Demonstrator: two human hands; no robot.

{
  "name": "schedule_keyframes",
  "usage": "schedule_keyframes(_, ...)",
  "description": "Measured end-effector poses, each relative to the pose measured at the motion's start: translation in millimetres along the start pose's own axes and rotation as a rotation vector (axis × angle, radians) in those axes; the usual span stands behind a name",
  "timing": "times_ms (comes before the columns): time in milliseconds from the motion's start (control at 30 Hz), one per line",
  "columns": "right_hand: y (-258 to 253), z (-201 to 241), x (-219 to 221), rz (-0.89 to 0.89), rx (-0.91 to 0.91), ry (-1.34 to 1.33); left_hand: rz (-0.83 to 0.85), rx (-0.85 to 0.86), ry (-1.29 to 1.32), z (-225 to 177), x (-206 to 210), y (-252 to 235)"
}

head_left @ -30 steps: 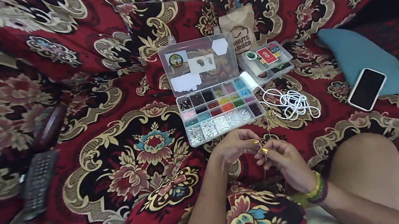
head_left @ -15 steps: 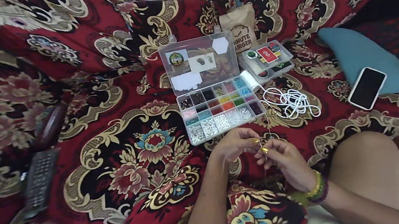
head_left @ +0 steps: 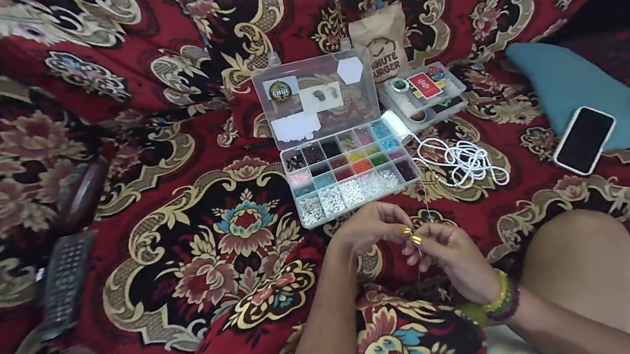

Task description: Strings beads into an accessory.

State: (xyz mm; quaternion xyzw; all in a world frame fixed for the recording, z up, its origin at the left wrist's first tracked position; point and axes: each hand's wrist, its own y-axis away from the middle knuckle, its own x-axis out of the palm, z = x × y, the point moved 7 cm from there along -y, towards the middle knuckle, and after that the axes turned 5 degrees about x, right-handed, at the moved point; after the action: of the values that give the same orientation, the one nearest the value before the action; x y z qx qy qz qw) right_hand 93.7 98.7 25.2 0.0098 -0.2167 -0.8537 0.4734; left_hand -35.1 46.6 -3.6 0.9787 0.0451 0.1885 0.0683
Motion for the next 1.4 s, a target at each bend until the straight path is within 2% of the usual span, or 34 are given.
schedule_keyframes(633,-3.4,0.9,-3.0,-0.011,-0.017,0.000,0.065,0.151,-0.059,-13.7,1.4,-0.4)
schedule_keyframes(933,-3.6,-0.2,-1.4,0.040,-0.030,-0.097,0.014,0.198,-0.062,-16.6,-2.1,0.2)
schedule_keyframes(1133,-3.1,0.8,-0.3,0.010,-0.011,-0.051,-0.007,0.176,-0.039,-17.1,0.0,1.1)
schedule_keyframes(1233,-2.1,3.0,0.4,0.002,-0.014,-0.011,-0.102,0.164,-0.088,-25.7,-5.5,5.5)
schedule_keyframes(1300,-2.1,3.3,0.5,0.004,-0.014,-0.003,-0.267,0.160,-0.192,-38.7,-19.5,14.2)
schedule_keyframes(1400,-2.2,3.7,0.6,0.000,-0.009,0.013,-0.593,0.046,-0.618,-57.6,-54.6,39.6)
